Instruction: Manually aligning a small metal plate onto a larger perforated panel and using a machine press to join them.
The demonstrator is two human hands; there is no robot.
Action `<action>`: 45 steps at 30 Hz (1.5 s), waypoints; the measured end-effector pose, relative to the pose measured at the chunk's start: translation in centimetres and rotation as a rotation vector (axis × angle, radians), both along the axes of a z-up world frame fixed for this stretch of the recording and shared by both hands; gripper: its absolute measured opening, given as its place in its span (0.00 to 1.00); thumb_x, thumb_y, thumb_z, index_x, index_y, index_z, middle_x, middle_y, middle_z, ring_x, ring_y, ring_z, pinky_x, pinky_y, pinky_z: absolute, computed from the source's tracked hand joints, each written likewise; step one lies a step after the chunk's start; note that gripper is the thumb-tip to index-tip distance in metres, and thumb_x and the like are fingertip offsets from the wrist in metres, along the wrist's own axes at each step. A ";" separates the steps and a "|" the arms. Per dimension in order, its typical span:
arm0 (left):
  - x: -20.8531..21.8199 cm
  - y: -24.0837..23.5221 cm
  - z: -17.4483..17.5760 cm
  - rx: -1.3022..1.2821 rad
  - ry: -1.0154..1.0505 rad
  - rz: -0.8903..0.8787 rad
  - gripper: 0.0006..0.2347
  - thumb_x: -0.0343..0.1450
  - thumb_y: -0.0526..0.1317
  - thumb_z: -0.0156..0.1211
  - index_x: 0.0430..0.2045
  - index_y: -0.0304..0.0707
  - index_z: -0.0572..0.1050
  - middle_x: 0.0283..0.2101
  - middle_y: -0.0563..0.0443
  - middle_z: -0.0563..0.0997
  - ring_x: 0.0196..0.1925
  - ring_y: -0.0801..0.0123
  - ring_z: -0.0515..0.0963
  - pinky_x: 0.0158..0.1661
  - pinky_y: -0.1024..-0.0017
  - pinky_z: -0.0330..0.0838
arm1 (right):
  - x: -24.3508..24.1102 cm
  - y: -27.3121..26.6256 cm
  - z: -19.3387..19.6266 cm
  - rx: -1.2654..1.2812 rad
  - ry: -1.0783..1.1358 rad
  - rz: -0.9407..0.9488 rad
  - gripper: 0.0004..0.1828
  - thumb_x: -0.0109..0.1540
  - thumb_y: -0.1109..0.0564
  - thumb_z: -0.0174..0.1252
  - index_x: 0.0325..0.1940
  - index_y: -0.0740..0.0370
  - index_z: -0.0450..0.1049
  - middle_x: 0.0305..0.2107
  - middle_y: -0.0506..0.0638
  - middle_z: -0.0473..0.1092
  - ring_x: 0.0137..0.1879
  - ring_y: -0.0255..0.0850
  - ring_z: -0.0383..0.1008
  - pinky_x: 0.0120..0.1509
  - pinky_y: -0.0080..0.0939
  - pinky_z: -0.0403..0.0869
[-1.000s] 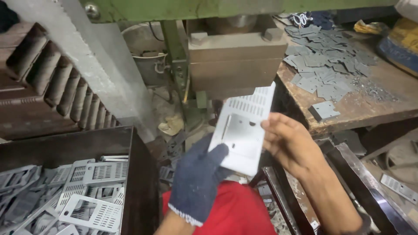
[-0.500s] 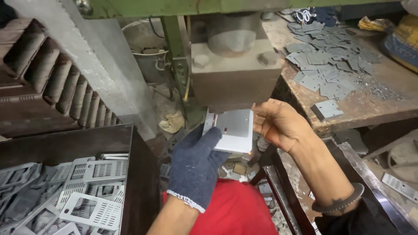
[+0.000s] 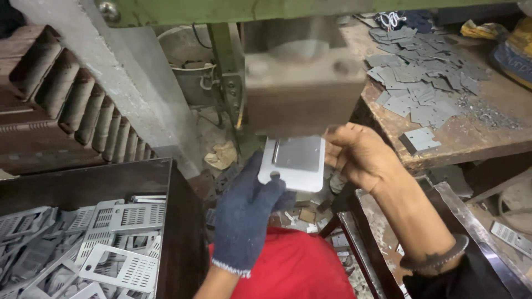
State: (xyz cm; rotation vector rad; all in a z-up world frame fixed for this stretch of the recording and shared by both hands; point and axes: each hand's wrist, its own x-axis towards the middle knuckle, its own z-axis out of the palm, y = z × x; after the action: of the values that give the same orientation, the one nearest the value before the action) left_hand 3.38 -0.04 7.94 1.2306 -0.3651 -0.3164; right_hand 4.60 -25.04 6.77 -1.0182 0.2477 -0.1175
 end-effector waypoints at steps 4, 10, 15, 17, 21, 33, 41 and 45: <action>1.3 -0.7 -0.3 0.008 0.077 0.006 0.23 0.71 0.31 0.54 0.65 0.32 0.67 0.48 0.41 0.83 0.40 0.65 0.86 0.43 0.69 0.85 | 1.3 -1.3 -0.7 -0.007 -0.034 0.014 0.02 0.61 0.67 0.58 0.35 0.65 0.73 0.32 0.53 0.77 0.37 0.41 0.82 0.50 0.45 0.82; 1.5 -0.9 -1.5 -0.063 0.070 0.015 0.23 0.71 0.29 0.55 0.64 0.31 0.67 0.46 0.43 0.82 0.38 0.66 0.85 0.42 0.68 0.85 | 1.0 -0.6 0.2 -0.030 -0.029 0.032 0.06 0.62 0.64 0.58 0.43 0.66 0.77 0.37 0.53 0.79 0.40 0.40 0.81 0.51 0.44 0.81; 1.2 -0.9 -1.1 -0.065 0.062 0.021 0.23 0.71 0.30 0.55 0.64 0.32 0.67 0.43 0.43 0.82 0.35 0.66 0.85 0.40 0.69 0.84 | 0.8 -0.4 0.5 -0.031 -0.012 0.017 0.06 0.61 0.64 0.58 0.42 0.65 0.77 0.36 0.52 0.80 0.40 0.39 0.82 0.49 0.42 0.81; 1.1 -0.9 -1.2 -0.053 0.052 0.035 0.23 0.71 0.31 0.55 0.64 0.32 0.67 0.41 0.42 0.84 0.34 0.67 0.85 0.39 0.69 0.84 | 0.9 -0.9 -0.2 -0.066 -0.002 0.000 0.04 0.63 0.64 0.59 0.41 0.64 0.77 0.34 0.50 0.79 0.37 0.37 0.80 0.47 0.39 0.80; 1.0 -1.0 -0.4 -0.009 0.032 0.045 0.21 0.72 0.33 0.56 0.63 0.31 0.69 0.39 0.43 0.84 0.32 0.68 0.84 0.37 0.69 0.84 | 1.2 -1.3 -0.5 -0.073 -0.026 0.009 0.01 0.64 0.62 0.61 0.39 0.62 0.76 0.30 0.47 0.77 0.34 0.34 0.77 0.44 0.38 0.79; 3.0 -2.2 -1.8 0.012 0.026 0.068 0.26 0.71 0.34 0.58 0.66 0.29 0.63 0.40 0.39 0.84 0.34 0.63 0.87 0.39 0.68 0.84 | 2.2 -2.1 0.0 -0.151 -0.015 -0.006 0.02 0.63 0.61 0.60 0.40 0.57 0.78 0.29 0.43 0.76 0.33 0.31 0.74 0.42 0.36 0.77; 2.8 -2.3 -2.2 -0.047 0.026 0.114 0.25 0.70 0.32 0.59 0.65 0.29 0.65 0.36 0.42 0.83 0.32 0.69 0.83 0.36 0.68 0.84 | 2.1 -0.2 0.5 0.000 0.000 0.024 0.15 0.64 0.57 0.51 0.53 0.64 0.74 0.43 0.52 0.79 0.46 0.42 0.81 0.53 0.45 0.80; 2.3 -1.8 -2.2 0.056 -0.068 0.171 0.22 0.70 0.35 0.61 0.61 0.32 0.71 0.35 0.47 0.84 0.32 0.73 0.84 0.36 0.71 0.83 | 3.9 -5.4 -5.6 -0.043 0.036 -0.044 0.12 0.67 0.54 0.52 0.51 0.60 0.74 0.39 0.50 0.76 0.42 0.41 0.77 0.46 0.41 0.78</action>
State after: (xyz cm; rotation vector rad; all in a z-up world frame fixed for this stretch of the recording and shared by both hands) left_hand 5.64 -1.84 5.71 1.3202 -0.3086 -0.1383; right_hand 8.53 -30.42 1.20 -1.0581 0.3015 -0.1454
